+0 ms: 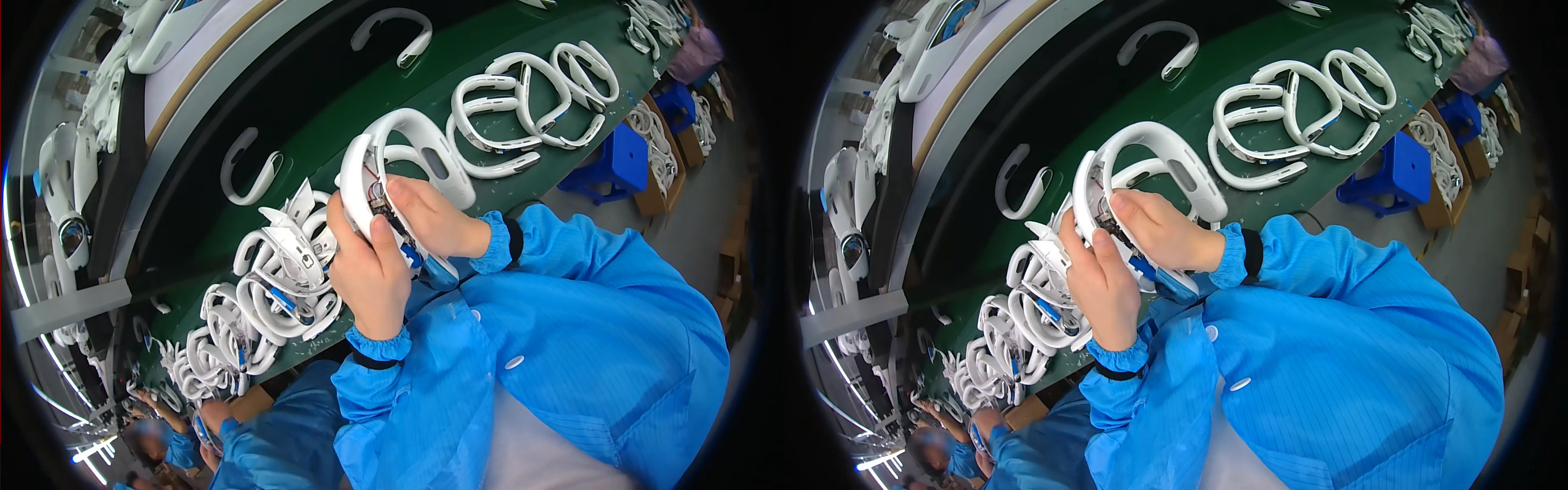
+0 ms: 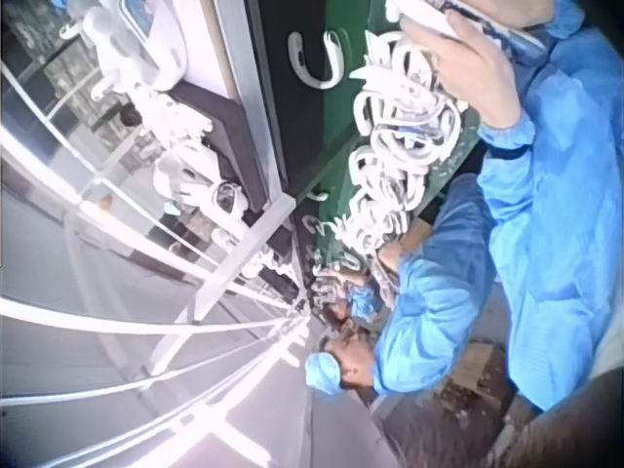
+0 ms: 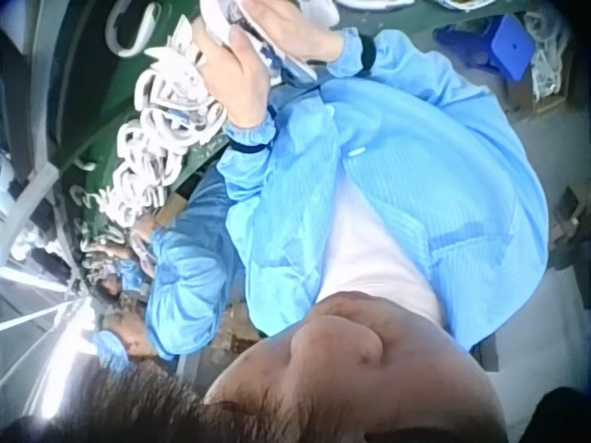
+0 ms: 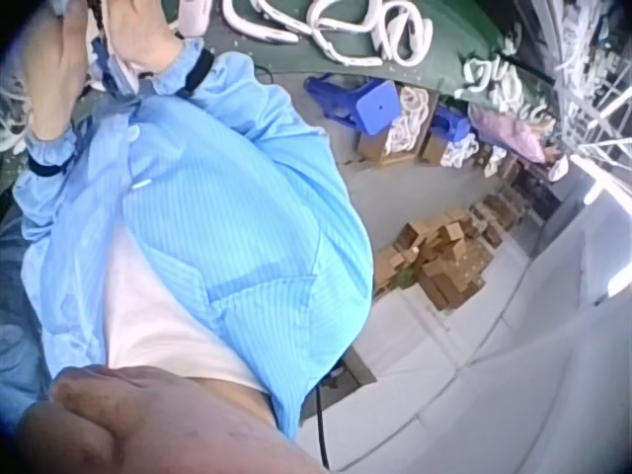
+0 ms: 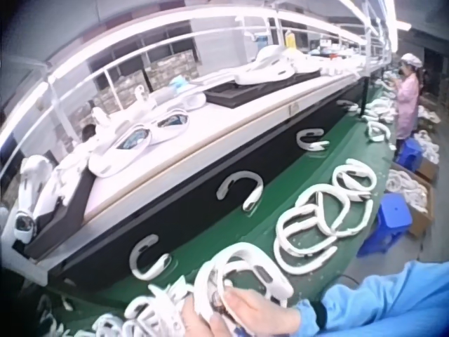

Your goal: Assembling the outer plastic casing and internal circuit components of white curved electronic devices on a factory line.

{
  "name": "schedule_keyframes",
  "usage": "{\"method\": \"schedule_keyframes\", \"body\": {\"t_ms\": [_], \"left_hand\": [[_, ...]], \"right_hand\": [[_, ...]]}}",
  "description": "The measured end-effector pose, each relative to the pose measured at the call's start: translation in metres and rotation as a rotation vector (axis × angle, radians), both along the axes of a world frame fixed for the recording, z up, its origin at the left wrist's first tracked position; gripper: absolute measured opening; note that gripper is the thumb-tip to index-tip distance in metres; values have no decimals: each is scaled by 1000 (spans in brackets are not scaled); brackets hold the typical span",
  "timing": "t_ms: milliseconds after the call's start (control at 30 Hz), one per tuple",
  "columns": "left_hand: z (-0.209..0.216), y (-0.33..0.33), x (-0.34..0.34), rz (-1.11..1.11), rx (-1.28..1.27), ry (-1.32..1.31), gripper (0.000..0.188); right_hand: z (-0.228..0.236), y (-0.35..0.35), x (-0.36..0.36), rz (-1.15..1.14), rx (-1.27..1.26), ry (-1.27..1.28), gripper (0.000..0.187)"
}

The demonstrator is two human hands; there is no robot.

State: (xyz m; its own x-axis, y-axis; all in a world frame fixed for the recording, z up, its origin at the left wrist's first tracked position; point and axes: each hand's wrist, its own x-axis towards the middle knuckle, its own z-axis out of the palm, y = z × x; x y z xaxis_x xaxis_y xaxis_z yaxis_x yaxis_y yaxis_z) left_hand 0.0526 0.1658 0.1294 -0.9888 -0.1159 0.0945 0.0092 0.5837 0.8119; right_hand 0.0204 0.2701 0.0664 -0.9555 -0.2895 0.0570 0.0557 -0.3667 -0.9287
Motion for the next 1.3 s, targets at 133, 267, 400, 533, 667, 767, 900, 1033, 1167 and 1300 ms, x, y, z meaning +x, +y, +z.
{"method": "schedule_keyframes", "body": {"t_ms": [133,267,400,533,667,767,900,1033,1167,1300], "left_hand": [[1,2,-3,-13,-184,-73,41],[9,-2,-1,-39,31,-181,44],[4,-7,2,-115,-73,-23,51],[-1,-9,4,-109,-22,30,55],[0,-10,3,-70,-2,19,56],[3,-11,8,-45,-71,10,55],[3,-15,8,-23,-17,68,47],[-2,-10,9,-38,-119,65,48],[-4,-7,12,-29,-205,93,47],[-5,-8,15,-29,-244,17,47]], "right_hand": [[-1,-3,0,15,-106,-122,44],[13,1,0,159,-299,-294,48],[14,2,2,198,-300,-306,47],[10,0,0,209,-329,-265,43],[14,-3,0,172,-289,-235,40],[23,-4,3,155,-282,-198,39],[22,-4,-2,137,-239,-176,37],[19,-9,3,34,-101,-69,36],[21,-8,6,56,-8,-34,36],[26,-1,10,124,83,61,39]]}}
